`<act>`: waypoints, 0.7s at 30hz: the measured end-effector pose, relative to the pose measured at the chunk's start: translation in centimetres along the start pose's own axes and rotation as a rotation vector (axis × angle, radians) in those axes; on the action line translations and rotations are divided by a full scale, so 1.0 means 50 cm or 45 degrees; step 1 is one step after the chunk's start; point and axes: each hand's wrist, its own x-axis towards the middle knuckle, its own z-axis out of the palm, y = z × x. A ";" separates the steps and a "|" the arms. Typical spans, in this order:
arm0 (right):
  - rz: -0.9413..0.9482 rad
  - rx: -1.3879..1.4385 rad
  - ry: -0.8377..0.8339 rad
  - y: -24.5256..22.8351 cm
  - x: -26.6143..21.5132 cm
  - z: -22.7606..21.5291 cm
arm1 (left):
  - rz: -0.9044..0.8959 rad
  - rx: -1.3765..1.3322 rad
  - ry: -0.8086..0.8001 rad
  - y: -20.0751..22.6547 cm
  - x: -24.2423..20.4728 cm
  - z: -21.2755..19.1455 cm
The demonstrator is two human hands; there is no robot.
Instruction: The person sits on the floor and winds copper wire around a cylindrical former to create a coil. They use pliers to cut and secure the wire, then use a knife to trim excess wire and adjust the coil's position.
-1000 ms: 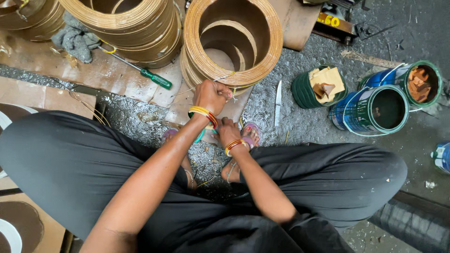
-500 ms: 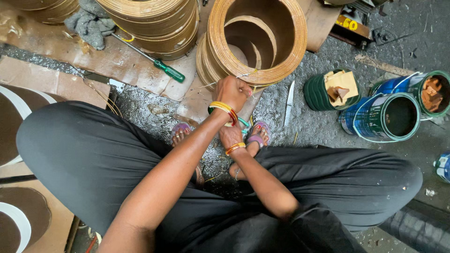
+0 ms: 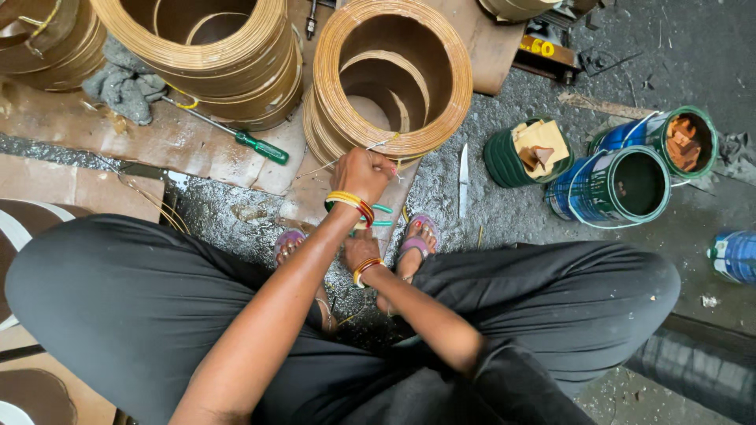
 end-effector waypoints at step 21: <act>-0.099 0.682 0.087 0.074 -0.181 -0.557 | 0.175 -0.151 -0.032 -0.018 0.002 0.011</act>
